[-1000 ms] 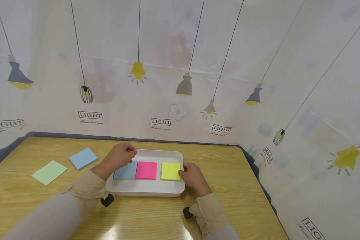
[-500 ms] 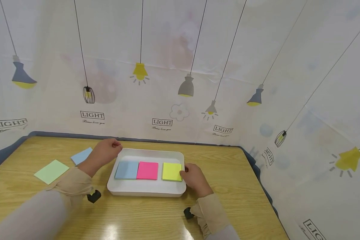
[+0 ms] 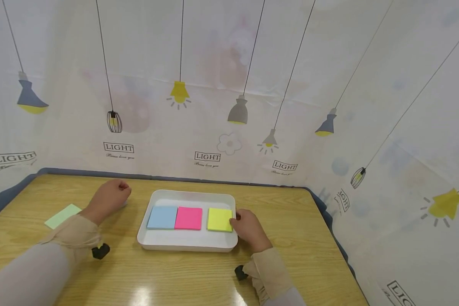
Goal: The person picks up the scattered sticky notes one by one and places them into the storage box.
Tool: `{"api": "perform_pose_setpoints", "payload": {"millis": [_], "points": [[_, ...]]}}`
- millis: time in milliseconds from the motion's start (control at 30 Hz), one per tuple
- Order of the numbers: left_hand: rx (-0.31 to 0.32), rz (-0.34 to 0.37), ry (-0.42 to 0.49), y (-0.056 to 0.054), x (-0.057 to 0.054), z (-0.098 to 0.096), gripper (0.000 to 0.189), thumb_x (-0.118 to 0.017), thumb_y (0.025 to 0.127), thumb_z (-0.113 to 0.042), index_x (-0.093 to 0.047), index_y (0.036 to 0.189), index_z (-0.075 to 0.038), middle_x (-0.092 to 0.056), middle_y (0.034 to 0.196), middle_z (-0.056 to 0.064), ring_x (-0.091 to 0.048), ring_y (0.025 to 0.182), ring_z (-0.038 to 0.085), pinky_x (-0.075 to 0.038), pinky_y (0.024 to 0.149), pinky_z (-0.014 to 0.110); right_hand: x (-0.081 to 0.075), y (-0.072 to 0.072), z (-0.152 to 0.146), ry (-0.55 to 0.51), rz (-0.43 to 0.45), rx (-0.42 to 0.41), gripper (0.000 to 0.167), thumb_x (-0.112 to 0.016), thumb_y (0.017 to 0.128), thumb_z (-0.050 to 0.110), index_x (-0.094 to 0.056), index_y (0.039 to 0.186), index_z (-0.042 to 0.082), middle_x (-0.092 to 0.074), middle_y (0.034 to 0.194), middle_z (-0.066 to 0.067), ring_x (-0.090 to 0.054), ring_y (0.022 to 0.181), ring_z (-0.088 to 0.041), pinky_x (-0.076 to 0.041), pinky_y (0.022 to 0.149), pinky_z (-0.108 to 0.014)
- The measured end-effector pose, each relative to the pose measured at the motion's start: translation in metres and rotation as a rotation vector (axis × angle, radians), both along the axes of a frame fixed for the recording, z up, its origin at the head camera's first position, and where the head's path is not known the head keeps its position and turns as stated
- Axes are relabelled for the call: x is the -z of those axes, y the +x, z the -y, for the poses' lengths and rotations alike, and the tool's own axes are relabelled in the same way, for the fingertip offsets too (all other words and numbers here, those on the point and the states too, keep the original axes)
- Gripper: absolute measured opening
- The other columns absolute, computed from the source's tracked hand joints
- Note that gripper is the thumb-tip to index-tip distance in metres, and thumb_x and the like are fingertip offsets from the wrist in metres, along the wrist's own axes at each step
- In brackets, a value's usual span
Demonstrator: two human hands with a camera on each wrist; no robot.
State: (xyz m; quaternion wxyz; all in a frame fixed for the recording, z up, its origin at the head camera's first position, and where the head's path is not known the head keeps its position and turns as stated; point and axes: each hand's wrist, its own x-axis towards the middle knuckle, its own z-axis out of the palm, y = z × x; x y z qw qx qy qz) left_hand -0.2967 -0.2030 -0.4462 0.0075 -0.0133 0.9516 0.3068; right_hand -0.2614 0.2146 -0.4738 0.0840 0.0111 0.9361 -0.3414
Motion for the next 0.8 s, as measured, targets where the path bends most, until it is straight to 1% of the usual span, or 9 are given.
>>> {"api": "perform_pose_setpoints", "payload": {"millis": [67, 167, 267, 333, 433, 567, 633, 800], "points": [[0.003, -0.017, -0.017, 0.001, 0.002, 0.006, 0.044, -0.043, 0.1, -0.026, -0.061, 0.126, 0.006, -0.065, 0.124, 0.026, -0.063, 0.107, 0.04, -0.05, 0.092, 0.055, 0.001, -0.001, -0.001, 0.009, -0.008, -0.006, 0.022, -0.061, 0.098, 0.018, -0.07, 0.113, 0.005, -0.069, 0.105, -0.006, -0.057, 0.088, -0.019, -0.049, 0.079, -0.036], [0.016, -0.067, -0.043, 0.003, 0.007, 0.015, 0.046, -0.044, 0.099, -0.023, -0.059, 0.127, 0.009, -0.062, 0.129, 0.03, -0.061, 0.114, 0.046, -0.049, 0.095, 0.059, 0.002, -0.001, -0.001, 0.007, -0.006, -0.007, 0.022, -0.061, 0.098, 0.018, -0.07, 0.113, 0.005, -0.069, 0.105, -0.006, -0.057, 0.088, -0.019, -0.049, 0.079, -0.036], [0.021, -0.093, -0.079, 0.004, 0.012, 0.024, 0.049, -0.046, 0.096, -0.021, -0.056, 0.131, 0.013, -0.056, 0.133, 0.035, -0.055, 0.12, 0.052, -0.047, 0.097, 0.062, 0.002, -0.001, -0.001, 0.004, -0.002, -0.004, 0.023, -0.061, 0.098, 0.018, -0.07, 0.114, 0.005, -0.069, 0.105, -0.006, -0.057, 0.089, -0.019, -0.049, 0.079, -0.036], [0.016, -0.079, -0.096, 0.005, 0.015, 0.029, 0.053, -0.048, 0.096, -0.023, -0.053, 0.134, 0.014, -0.052, 0.135, 0.038, -0.051, 0.122, 0.055, -0.045, 0.098, 0.064, 0.001, -0.001, 0.0, 0.006, -0.002, -0.004, 0.023, -0.061, 0.098, 0.018, -0.07, 0.114, 0.005, -0.069, 0.104, -0.006, -0.057, 0.088, -0.019, -0.049, 0.078, -0.036], [0.019, -0.036, -0.119, 0.006, 0.019, 0.035, 0.059, -0.05, 0.095, -0.026, -0.048, 0.138, 0.015, -0.046, 0.139, 0.04, -0.044, 0.125, 0.058, -0.041, 0.102, 0.067, 0.0, 0.0, 0.0, 0.007, 0.003, 0.006, 0.023, -0.061, 0.098, 0.019, -0.07, 0.113, 0.006, -0.068, 0.103, -0.006, -0.056, 0.088, -0.02, -0.048, 0.078, -0.035], [0.04, -0.015, -0.145, 0.008, 0.022, 0.039, 0.064, -0.055, 0.095, -0.029, -0.045, 0.139, 0.016, -0.045, 0.14, 0.041, -0.043, 0.126, 0.06, -0.04, 0.103, 0.068, -0.001, 0.0, 0.001, -0.001, 0.011, 0.016, 0.024, -0.061, 0.098, 0.02, -0.07, 0.114, 0.006, -0.068, 0.103, -0.006, -0.056, 0.088, -0.02, -0.048, 0.079, -0.036], [0.044, -0.01, -0.155, 0.009, 0.023, 0.04, 0.066, -0.057, 0.095, -0.031, -0.044, 0.14, 0.016, -0.046, 0.139, 0.041, -0.045, 0.124, 0.059, -0.041, 0.101, 0.068, -0.001, 0.001, 0.001, -0.004, 0.012, 0.017, 0.024, -0.06, 0.098, 0.02, -0.07, 0.115, 0.006, -0.068, 0.104, -0.006, -0.056, 0.089, -0.02, -0.049, 0.08, -0.036], [0.043, 0.008, -0.167, 0.011, 0.026, 0.043, 0.071, -0.057, 0.095, -0.035, -0.041, 0.143, 0.015, -0.046, 0.137, 0.042, -0.049, 0.12, 0.058, -0.045, 0.095, 0.066, 0.001, 0.0, 0.0, -0.007, 0.013, 0.014, 0.025, -0.06, 0.098, 0.02, -0.07, 0.115, 0.006, -0.068, 0.104, -0.005, -0.056, 0.089, -0.02, -0.049, 0.079, -0.036]]}}
